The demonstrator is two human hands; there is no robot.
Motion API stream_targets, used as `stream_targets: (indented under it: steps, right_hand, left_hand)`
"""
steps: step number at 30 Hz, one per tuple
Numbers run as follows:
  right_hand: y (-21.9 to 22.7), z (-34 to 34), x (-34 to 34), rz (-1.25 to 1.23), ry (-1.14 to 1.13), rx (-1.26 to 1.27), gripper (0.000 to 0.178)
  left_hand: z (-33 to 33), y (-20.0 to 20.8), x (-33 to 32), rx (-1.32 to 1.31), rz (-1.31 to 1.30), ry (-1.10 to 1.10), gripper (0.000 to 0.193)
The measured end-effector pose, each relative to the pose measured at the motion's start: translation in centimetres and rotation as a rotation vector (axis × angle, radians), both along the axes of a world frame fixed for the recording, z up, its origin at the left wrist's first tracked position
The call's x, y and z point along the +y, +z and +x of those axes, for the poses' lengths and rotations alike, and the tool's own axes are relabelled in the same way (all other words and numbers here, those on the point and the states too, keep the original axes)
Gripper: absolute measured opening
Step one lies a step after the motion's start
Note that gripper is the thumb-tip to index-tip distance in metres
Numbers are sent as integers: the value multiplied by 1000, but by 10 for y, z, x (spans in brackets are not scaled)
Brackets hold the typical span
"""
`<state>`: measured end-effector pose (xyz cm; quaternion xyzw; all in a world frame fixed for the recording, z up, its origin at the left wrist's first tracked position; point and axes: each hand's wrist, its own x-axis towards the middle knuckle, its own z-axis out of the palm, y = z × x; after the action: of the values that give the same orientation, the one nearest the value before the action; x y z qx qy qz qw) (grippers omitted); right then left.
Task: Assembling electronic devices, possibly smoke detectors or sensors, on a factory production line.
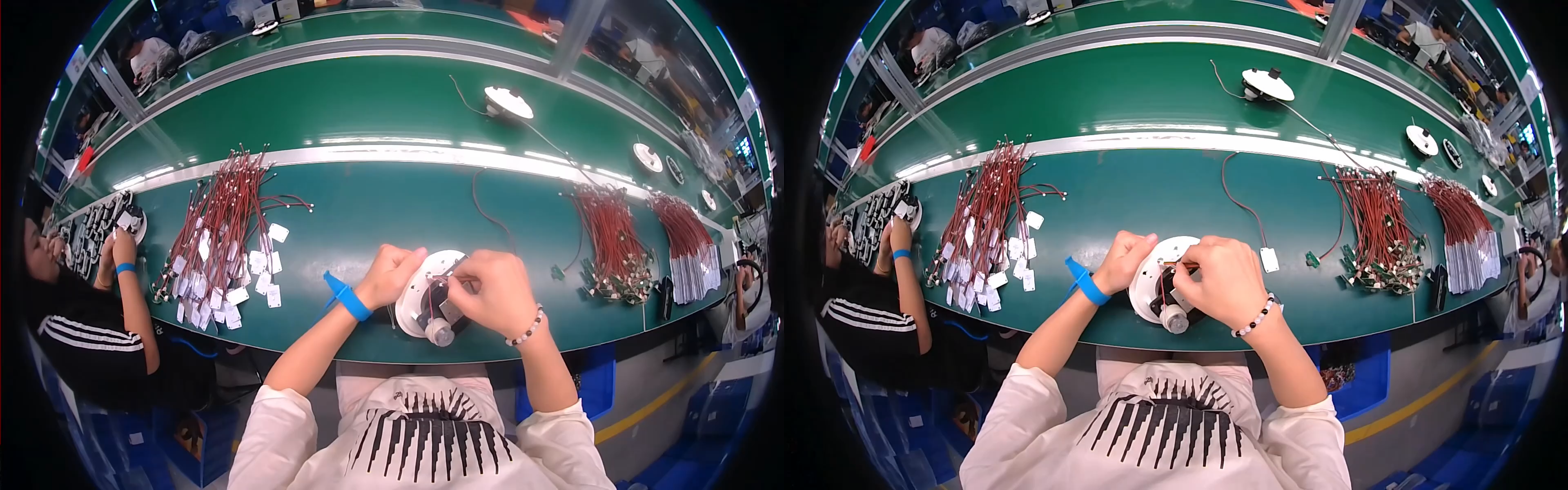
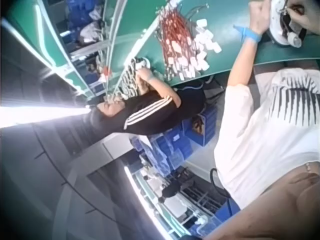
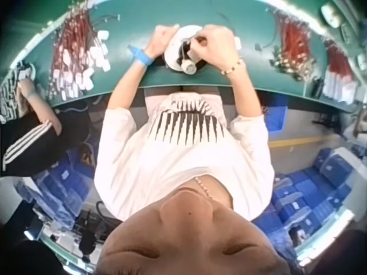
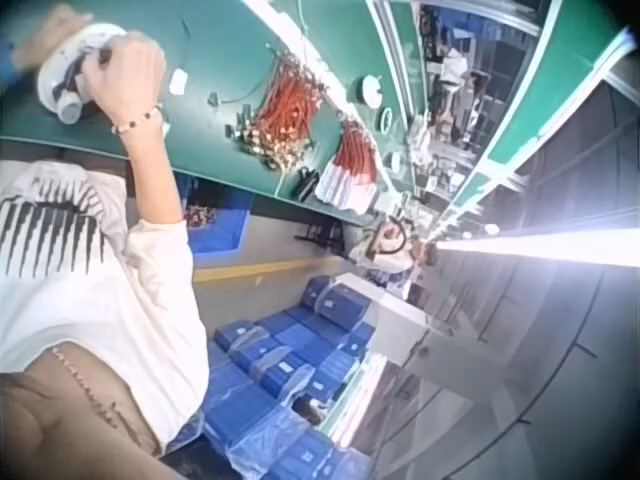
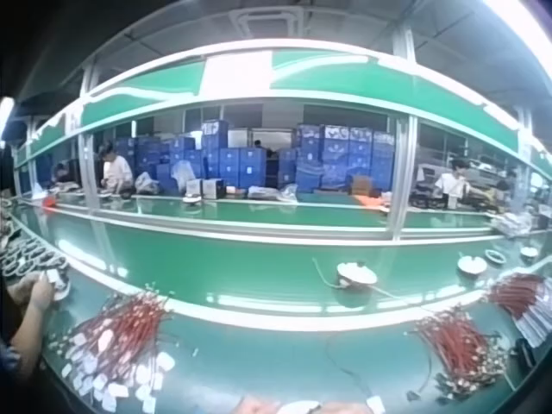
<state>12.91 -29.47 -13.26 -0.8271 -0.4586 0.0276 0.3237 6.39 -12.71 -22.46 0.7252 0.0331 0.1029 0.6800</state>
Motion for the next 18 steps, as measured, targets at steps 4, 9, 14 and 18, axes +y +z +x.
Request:
stream_targets:
  steps: [4,9,14,18]
  right_hand:
    - [-2,-2,0,54,-11,-103,9]
    - [-3,-3,-2,44,-31,-92,8]
    - [-5,-1,-4,73,-27,-90,8]
    - [-5,-9,-2,28,-45,-189,8]
  left_hand:
    - [2,-1,0,8,72,-22,44]
    - [3,4,-8,-13,47,50,46]
    - [6,2,-9,-3,45,50,45]
    - [7,4,-10,5,45,57,45]
